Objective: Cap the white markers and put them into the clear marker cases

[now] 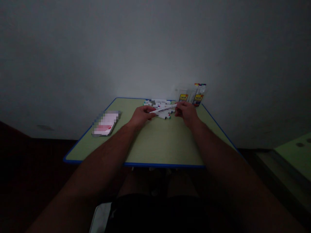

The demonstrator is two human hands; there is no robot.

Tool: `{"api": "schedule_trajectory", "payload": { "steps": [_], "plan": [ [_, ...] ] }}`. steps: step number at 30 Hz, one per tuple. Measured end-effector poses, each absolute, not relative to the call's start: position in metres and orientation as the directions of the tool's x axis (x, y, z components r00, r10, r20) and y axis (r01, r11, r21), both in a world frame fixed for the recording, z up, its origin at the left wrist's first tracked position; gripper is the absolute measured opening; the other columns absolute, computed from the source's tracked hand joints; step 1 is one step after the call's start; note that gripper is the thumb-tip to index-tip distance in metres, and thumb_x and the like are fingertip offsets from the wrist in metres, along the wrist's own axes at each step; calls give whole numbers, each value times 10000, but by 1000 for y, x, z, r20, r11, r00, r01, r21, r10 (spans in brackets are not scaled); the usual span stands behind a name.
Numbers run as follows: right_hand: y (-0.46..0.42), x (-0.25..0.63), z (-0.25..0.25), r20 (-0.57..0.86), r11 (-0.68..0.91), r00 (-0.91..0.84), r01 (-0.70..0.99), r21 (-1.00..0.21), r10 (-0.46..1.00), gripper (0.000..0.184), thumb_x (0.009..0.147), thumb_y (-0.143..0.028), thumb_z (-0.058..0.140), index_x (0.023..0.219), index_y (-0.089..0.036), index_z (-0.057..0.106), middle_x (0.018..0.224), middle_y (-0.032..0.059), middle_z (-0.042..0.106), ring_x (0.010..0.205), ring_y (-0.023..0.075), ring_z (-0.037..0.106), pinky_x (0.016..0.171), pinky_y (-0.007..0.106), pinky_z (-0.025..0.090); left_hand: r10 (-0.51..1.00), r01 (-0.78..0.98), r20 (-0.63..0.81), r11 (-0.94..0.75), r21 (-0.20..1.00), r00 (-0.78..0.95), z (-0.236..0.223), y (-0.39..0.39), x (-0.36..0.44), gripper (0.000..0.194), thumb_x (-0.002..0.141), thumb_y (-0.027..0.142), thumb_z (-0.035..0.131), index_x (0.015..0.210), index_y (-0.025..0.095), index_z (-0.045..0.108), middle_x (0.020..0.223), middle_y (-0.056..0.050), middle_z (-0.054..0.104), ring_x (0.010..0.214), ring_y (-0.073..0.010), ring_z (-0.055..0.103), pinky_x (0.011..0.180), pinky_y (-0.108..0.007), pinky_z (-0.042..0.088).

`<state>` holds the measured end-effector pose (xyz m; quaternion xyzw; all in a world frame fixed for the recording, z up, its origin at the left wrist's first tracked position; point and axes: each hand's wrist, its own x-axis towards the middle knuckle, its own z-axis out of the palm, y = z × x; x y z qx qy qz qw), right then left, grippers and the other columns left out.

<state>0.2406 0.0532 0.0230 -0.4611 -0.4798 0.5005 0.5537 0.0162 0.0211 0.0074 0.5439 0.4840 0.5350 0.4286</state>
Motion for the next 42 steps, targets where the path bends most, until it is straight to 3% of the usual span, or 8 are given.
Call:
{"api": "schedule_trajectory", "payload": {
  "steps": [14,17,22,31,34,39,42],
  "plan": [
    [52,243,27,73,85,72,-180,-980,995,85,757,-172,627,833,-175,664,612,-42,616,448,82,529,441,217,479,978,3,168,-169,986,-121,11,22,16,146,655,112,758,794,116,716,622,-10,654,523,-99,563,564,-255,485],
    [53,244,26,97,108,71,-174,-979,993,66,764,-219,663,816,-179,661,636,-38,627,465,80,526,454,218,486,976,-5,174,-176,984,-132,12,20,17,167,626,96,764,784,119,715,638,-14,664,546,-103,572,582,-255,493],
    [54,244,23,124,136,88,-146,-980,988,185,730,-298,774,780,-182,638,690,-28,647,509,68,535,490,210,512,969,36,203,-200,979,-144,13,19,17,200,597,71,758,783,136,720,641,-2,665,567,-113,578,595,-255,490],
    [49,244,25,108,126,98,-201,-972,989,124,741,-195,746,825,-165,660,701,-18,669,532,80,577,488,211,529,955,35,242,-239,970,-173,9,25,14,276,558,31,757,805,147,726,700,-1,700,647,-126,629,647,-250,508],
    [49,244,24,110,129,100,-208,-970,989,117,754,-178,733,841,-166,655,714,-16,678,535,80,585,488,211,531,957,22,232,-232,973,-174,9,26,14,249,577,35,757,800,139,721,684,-8,693,620,-125,624,632,-254,516],
    [50,246,24,113,131,102,-192,-973,988,241,753,-328,799,788,-176,615,670,-32,641,516,77,566,493,215,533,968,-29,193,-200,979,-160,10,26,17,153,662,110,759,809,120,718,629,-23,675,550,-121,604,598,-266,524],
    [50,246,23,120,141,112,-203,-969,986,237,745,-327,805,792,-171,633,665,-29,644,513,77,563,492,214,532,972,-10,179,-183,983,-149,10,26,18,124,688,124,740,810,115,718,593,-11,654,513,-111,581,568,-252,501]
  ]
}}
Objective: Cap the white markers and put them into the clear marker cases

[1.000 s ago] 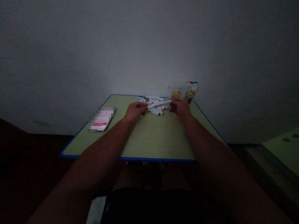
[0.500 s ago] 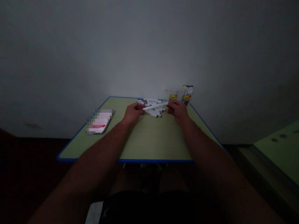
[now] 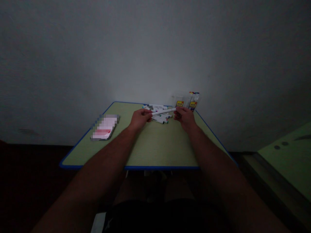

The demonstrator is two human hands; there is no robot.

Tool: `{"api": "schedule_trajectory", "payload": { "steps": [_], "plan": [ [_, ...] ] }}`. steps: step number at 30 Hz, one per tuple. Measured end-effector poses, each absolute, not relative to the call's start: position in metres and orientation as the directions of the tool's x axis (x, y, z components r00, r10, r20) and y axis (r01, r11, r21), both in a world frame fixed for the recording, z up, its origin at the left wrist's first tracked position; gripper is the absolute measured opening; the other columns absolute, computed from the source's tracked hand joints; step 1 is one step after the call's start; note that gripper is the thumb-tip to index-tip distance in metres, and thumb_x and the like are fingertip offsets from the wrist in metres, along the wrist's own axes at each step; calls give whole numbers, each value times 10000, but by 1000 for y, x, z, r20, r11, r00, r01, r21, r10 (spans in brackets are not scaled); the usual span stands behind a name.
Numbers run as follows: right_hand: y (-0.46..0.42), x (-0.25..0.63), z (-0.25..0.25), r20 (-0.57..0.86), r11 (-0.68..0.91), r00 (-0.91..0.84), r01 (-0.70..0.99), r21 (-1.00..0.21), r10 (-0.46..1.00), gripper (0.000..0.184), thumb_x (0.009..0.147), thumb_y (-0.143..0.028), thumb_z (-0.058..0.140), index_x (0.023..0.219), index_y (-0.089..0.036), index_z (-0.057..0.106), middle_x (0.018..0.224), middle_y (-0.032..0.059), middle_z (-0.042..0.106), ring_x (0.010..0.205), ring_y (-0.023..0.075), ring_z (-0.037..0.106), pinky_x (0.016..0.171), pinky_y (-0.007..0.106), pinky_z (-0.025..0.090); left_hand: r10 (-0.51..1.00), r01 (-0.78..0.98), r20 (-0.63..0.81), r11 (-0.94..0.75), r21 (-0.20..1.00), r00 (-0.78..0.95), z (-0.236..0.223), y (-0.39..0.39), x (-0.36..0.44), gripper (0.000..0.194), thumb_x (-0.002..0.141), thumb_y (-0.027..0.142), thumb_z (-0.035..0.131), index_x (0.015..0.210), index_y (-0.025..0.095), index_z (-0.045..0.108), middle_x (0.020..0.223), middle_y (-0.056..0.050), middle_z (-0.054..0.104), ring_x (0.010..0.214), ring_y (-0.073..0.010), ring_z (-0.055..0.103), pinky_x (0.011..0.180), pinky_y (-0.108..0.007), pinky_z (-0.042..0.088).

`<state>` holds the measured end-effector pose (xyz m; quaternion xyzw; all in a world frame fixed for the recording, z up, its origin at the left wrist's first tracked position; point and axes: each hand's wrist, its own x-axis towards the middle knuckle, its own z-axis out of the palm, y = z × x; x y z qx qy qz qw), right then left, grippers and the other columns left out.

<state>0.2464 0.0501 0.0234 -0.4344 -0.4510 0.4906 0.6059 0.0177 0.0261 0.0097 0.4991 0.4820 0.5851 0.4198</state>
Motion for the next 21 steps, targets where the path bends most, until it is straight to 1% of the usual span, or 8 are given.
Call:
{"api": "schedule_trajectory", "payload": {
  "steps": [6,10,12,15,18,21],
  "plan": [
    [50,246,25,132,160,123,-251,-955,983,140,748,-228,789,785,-166,669,674,-21,669,531,81,583,487,206,533,976,97,190,-180,979,-105,6,29,18,126,727,161,707,845,119,722,569,14,631,495,-107,555,537,-239,458],
    [52,245,31,116,150,134,-276,-949,984,62,781,-162,741,783,-158,679,688,-13,674,575,94,631,483,199,543,975,273,209,-181,945,-79,2,29,17,202,760,222,696,934,133,745,668,-6,674,532,-120,569,543,-256,461],
    [53,246,38,123,158,137,-276,-948,983,39,800,-147,719,794,-152,681,687,-6,676,582,98,642,491,197,551,965,389,254,-209,897,-65,0,29,16,232,784,267,690,970,145,754,735,-25,706,595,-136,601,592,-269,480],
    [55,253,50,164,205,173,-259,-944,971,75,806,-170,735,797,-156,662,679,1,678,574,103,645,519,210,574,946,529,321,-258,809,-30,-1,29,16,241,802,298,689,982,158,763,830,-48,744,718,-161,645,712,-293,505],
    [58,266,65,196,262,264,-244,-934,944,89,824,-172,712,785,-164,632,648,-9,659,551,98,631,505,201,572,943,602,331,-275,750,19,-1,28,17,225,809,285,684,976,158,766,885,-64,762,789,-178,665,778,-311,507],
    [61,286,83,234,321,352,-213,-923,906,82,838,-159,679,782,-175,621,663,-19,651,531,82,612,482,176,556,950,635,308,-270,724,53,0,27,17,209,820,279,668,970,167,763,917,-68,768,821,-185,676,808,-319,511]
  ]
}}
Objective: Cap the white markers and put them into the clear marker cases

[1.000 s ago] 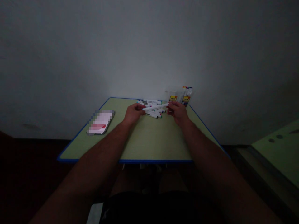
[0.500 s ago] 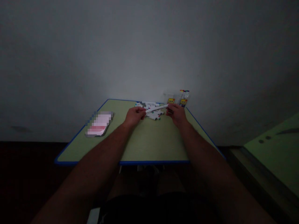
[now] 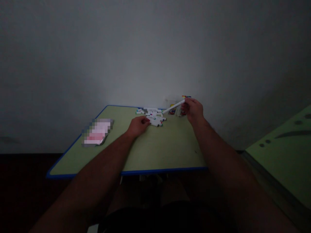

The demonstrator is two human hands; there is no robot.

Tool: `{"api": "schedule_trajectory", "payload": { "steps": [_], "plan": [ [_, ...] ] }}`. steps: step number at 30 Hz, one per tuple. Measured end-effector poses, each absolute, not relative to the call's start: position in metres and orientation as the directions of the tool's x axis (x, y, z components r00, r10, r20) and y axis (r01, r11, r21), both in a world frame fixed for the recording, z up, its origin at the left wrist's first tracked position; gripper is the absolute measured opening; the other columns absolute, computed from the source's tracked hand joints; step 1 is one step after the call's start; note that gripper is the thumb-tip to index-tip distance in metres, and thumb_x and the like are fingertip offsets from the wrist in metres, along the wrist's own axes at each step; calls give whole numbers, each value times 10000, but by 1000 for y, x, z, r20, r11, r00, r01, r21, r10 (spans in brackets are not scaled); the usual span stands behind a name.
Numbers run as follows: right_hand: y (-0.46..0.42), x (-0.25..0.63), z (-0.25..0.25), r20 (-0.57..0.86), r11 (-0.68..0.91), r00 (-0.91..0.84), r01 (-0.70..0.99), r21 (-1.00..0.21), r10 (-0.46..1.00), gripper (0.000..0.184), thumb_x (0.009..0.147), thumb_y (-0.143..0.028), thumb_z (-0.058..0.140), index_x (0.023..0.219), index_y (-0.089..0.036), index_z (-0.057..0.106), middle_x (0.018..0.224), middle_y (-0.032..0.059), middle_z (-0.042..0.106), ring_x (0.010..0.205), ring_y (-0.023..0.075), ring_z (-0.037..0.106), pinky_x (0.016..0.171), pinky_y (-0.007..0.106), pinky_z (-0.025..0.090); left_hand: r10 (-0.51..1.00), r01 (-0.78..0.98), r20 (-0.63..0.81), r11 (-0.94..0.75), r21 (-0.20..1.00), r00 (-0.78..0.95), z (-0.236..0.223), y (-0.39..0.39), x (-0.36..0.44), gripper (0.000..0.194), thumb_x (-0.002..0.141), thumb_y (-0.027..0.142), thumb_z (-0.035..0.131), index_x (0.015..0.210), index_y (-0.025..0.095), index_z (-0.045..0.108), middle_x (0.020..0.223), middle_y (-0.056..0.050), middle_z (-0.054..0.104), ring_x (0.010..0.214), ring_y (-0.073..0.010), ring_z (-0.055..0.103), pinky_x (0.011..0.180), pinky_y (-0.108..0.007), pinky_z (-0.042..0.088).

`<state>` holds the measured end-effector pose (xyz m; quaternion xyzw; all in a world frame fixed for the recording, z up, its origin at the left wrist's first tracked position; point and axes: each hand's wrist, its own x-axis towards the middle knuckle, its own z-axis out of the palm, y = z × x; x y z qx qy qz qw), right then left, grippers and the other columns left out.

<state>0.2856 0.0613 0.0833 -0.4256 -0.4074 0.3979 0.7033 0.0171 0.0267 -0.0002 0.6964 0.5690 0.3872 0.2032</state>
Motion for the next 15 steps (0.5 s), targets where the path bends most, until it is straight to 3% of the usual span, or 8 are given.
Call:
{"api": "schedule_trajectory", "payload": {
  "steps": [7,15],
  "plan": [
    [75,341,133,343,466,604,-54,-883,720,88,838,-144,641,801,-192,578,683,-39,606,563,69,606,495,157,558,950,693,264,-305,653,169,-1,26,17,235,814,263,639,985,163,765,944,-72,768,846,-189,681,827,-316,505],
    [95,379,161,462,481,693,187,-856,553,89,848,-128,615,839,-188,550,702,-24,576,614,103,620,507,199,554,956,737,225,-289,610,188,1,24,17,247,818,314,624,971,189,772,930,-47,767,859,-203,688,817,-306,503]
  ]
}}
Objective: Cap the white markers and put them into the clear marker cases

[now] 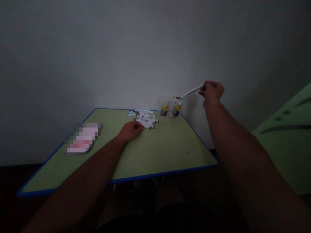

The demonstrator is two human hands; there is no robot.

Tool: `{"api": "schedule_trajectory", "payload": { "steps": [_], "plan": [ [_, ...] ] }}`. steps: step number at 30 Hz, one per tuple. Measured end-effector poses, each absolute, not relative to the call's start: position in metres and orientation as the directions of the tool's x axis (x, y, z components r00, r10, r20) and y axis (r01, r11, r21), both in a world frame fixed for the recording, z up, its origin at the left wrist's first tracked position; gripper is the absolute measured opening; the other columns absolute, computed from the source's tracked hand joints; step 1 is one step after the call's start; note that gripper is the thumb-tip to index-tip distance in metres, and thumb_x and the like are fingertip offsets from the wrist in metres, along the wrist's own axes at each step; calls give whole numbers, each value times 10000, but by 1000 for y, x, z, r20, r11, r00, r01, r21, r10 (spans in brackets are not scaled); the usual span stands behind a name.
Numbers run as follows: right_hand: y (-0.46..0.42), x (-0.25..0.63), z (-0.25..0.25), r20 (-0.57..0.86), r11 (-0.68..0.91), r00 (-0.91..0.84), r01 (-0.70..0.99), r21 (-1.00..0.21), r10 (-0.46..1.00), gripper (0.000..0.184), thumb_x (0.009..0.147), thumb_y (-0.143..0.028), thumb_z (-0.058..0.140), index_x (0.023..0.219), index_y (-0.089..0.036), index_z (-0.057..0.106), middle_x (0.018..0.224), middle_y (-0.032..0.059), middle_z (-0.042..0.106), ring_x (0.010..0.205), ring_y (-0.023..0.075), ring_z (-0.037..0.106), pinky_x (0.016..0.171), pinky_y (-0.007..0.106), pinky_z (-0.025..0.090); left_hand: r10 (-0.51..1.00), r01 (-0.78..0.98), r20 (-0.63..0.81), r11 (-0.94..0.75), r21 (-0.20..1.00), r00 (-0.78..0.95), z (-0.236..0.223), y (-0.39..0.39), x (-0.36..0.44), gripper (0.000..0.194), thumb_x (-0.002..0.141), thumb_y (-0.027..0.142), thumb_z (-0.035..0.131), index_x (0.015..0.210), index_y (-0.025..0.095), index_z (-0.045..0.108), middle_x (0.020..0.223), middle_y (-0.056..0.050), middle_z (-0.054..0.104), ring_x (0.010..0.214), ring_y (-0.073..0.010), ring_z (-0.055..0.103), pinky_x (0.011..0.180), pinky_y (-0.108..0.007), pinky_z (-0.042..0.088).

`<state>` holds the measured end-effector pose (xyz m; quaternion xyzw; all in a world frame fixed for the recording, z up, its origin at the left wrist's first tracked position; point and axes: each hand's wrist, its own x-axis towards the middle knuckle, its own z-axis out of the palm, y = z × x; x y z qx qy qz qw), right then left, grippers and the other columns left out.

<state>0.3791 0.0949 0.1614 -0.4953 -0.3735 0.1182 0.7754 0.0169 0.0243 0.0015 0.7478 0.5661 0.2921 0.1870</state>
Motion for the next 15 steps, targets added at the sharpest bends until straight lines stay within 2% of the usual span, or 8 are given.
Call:
{"api": "schedule_trajectory", "payload": {
  "steps": [4,10,15],
  "plan": [
    [103,380,159,482,420,682,273,-865,550,98,843,-113,604,821,-186,541,719,-18,578,616,99,615,521,210,564,963,743,205,-268,613,178,5,21,18,267,823,327,618,986,178,767,939,-58,767,848,-206,687,818,-315,512],
    [114,375,151,473,372,670,302,-878,571,129,784,-72,616,795,-183,551,673,-34,579,555,93,588,462,205,544,963,743,199,-265,615,179,5,22,19,260,817,333,615,970,185,764,958,-58,774,877,-211,696,836,-322,517],
    [130,371,140,475,316,653,355,-880,590,114,751,-91,640,758,-185,576,644,-19,587,524,116,590,447,246,555,956,726,224,-291,622,191,1,25,18,217,812,316,619,919,198,766,928,-61,775,865,-217,699,820,-337,511]
  ]
}}
